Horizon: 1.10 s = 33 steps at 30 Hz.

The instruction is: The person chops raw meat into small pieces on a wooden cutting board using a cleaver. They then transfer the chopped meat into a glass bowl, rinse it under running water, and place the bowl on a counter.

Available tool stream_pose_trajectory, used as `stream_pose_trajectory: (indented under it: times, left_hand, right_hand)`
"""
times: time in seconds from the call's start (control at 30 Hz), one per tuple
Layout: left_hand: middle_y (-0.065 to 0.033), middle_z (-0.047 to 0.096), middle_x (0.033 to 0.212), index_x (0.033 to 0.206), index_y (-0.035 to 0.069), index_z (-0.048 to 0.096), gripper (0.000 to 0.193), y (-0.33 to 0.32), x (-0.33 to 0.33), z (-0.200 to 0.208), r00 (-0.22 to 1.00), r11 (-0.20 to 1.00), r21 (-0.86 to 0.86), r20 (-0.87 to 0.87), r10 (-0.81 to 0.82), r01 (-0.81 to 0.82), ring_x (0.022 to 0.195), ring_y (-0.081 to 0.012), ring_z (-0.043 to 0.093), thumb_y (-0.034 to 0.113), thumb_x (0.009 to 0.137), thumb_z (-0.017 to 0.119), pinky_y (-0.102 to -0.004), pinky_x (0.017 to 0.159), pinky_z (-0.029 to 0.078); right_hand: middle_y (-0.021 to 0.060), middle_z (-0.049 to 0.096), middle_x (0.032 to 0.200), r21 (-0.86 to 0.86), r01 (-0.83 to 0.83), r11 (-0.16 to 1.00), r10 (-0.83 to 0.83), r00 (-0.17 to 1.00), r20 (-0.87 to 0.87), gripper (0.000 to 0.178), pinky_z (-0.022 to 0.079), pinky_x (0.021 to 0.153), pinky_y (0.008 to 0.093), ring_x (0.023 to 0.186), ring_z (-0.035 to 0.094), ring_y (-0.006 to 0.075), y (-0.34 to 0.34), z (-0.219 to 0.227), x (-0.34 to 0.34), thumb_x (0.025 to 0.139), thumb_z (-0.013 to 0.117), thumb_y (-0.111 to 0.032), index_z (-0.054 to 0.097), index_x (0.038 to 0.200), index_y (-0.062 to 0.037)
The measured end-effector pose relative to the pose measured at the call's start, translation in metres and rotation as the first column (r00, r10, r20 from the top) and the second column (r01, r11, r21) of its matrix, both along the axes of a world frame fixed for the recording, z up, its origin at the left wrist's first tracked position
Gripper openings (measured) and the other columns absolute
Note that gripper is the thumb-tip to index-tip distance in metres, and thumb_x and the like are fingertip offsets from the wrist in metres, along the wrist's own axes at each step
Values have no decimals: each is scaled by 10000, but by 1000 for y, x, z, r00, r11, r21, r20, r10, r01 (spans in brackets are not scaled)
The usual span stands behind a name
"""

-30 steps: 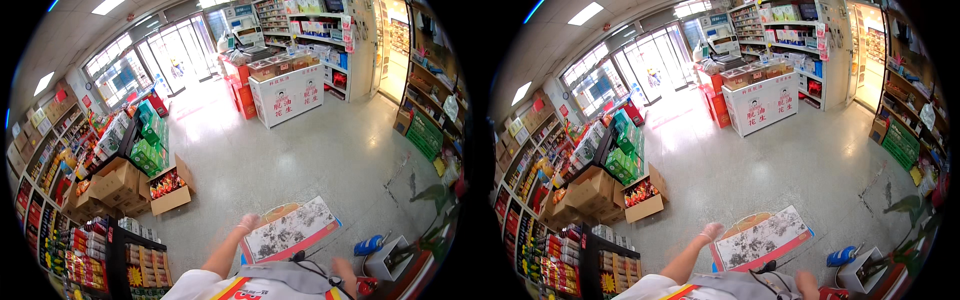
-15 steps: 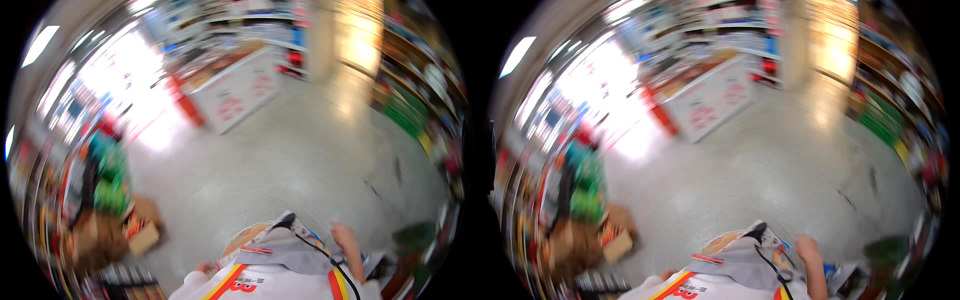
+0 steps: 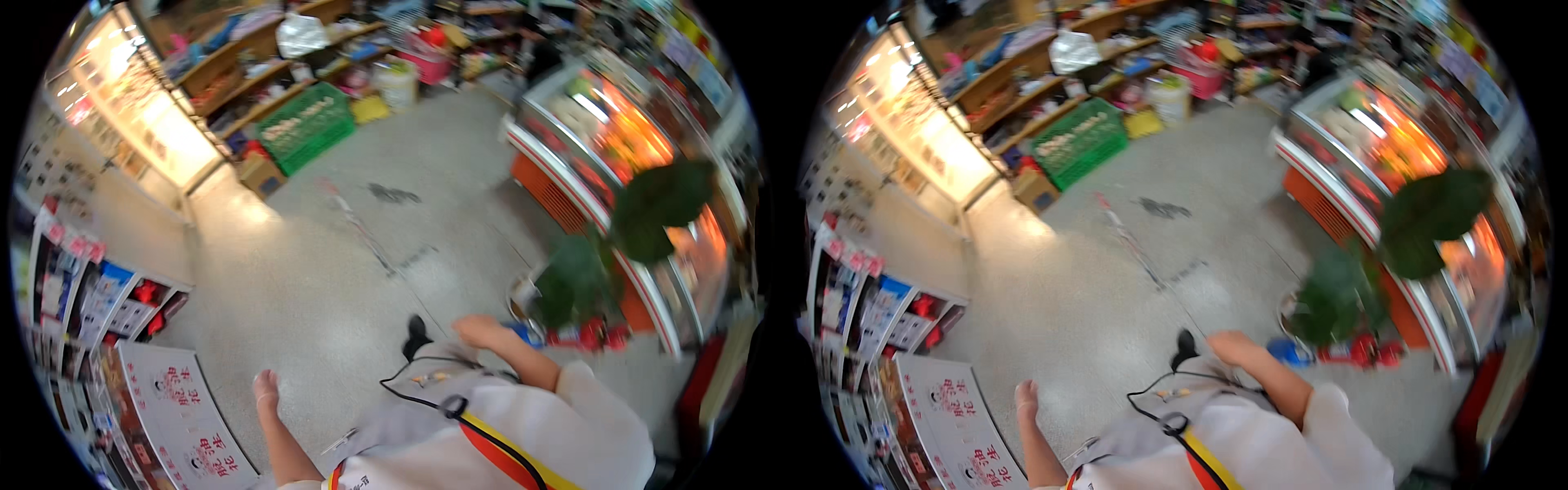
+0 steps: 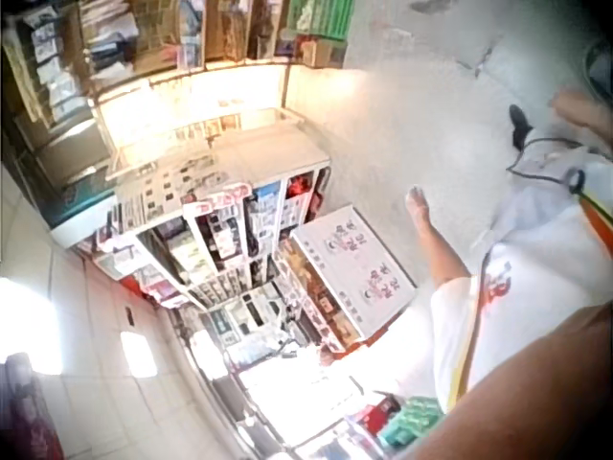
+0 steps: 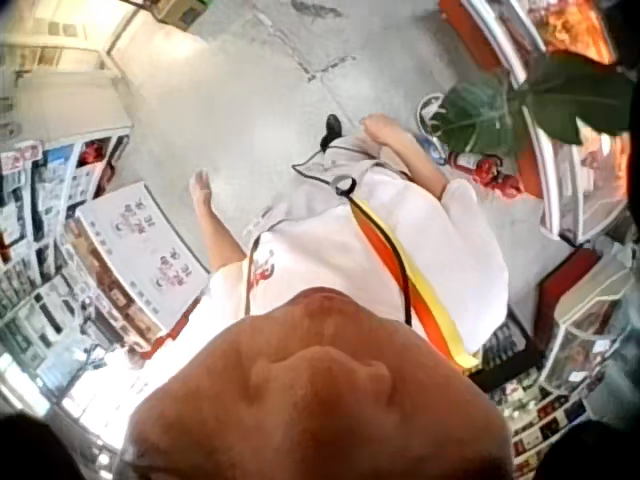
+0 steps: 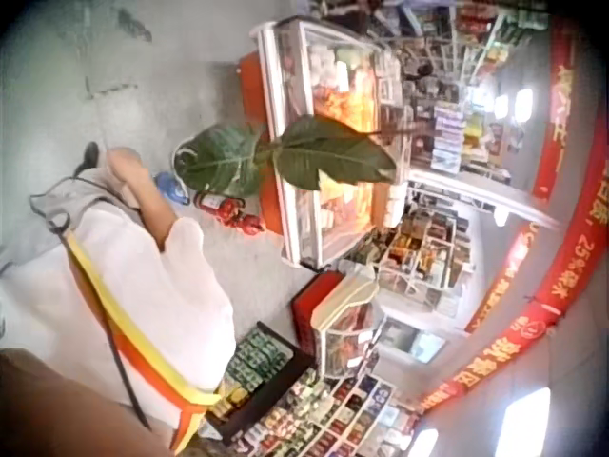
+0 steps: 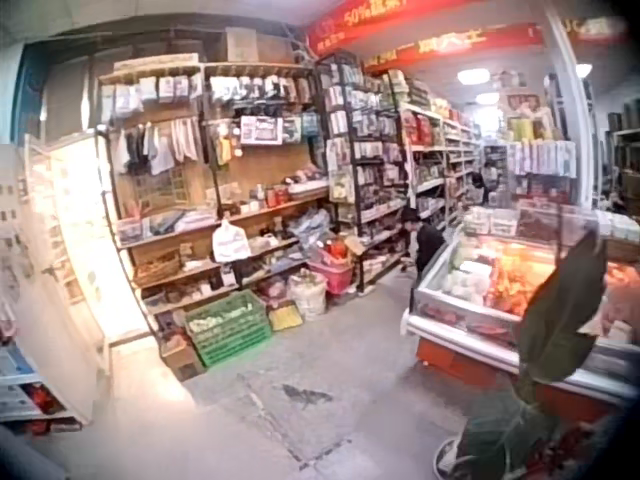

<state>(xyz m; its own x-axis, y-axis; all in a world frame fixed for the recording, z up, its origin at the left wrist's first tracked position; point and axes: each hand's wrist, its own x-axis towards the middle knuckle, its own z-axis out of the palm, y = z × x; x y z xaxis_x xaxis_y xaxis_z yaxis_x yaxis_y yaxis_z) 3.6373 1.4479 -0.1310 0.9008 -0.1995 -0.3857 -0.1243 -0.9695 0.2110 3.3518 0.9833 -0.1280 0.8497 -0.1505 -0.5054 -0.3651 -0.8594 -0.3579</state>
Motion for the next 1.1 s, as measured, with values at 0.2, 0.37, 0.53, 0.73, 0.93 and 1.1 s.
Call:
stream_pose_trajectory:
  times: [0.2, 0.37, 0.53, 0.73, 0.93, 1.1]
  left_hand:
    - [-198, 645, 993, 977, 39, 642, 298, -90, 33, -56, 988, 976, -151, 3, -156, 154, 943, -362, 609, 282, 904, 485, -448, 806, 480]
    - [-204, 623, 1084, 983, 30, 630, 300, -52, 0, -81, 977, 971, -204, -197, 82, -123, 1013, -365, 586, 290, 882, 519, -470, 848, 461]
    - [-205, 626, 1089, 1041, 27, 645, 396, 40, -96, -92, 853, 937, 147, -388, 349, -317, 1026, -363, 580, 365, 893, 500, -456, 887, 447]
    - [-201, 576, 1211, 1098, 36, 642, 370, 82, -154, -134, 569, 658, 83, -430, 701, -748, 1139, -337, 540, 284, 901, 451, -440, 952, 425]
    - [-167, 548, 1273, 1174, 64, 606, 376, 115, -113, -172, 566, 653, -44, -547, 617, -756, 1197, -318, 500, 271, 906, 441, -450, 986, 393]
    - [-211, 640, 1002, 968, 23, 647, 333, 131, 1, -147, 450, 412, -256, -110, 886, -874, 921, -360, 607, 307, 866, 506, -456, 814, 457]
  right_hand:
    - [192, 615, 1096, 64, -192, 979, 160, 928, 337, 361, 459, 872, 439, 1009, 581, 353, -77, -17, 150, 835, 566, -165, 588, 1180, -64]
    - [197, 661, 949, 74, -140, 987, 141, 990, -5, 303, 482, 806, 418, 919, 627, 339, -122, -80, 239, 810, 573, -181, 655, 1054, -20]
    - [194, 614, 1128, -32, -454, 890, 419, 845, -334, 378, 458, 906, 436, 1054, 580, 353, -163, -184, 272, 820, 581, -291, 589, 1156, -118]
    - [208, 625, 1068, 74, -317, 945, 326, 921, -212, 344, 465, 851, 440, 998, 596, 346, -93, -147, 401, 823, 565, -277, 605, 1103, -80]
    - [222, 637, 1008, 142, -454, 879, 475, 854, -213, 321, 472, 796, 444, 942, 612, 340, -23, -163, 474, 827, 549, -263, 621, 1049, -42]
    - [233, 647, 958, 136, -673, 727, 684, 727, -56, 313, 477, 750, 448, 896, 625, 335, 27, -189, 597, 831, 536, -252, 634, 1005, -11]
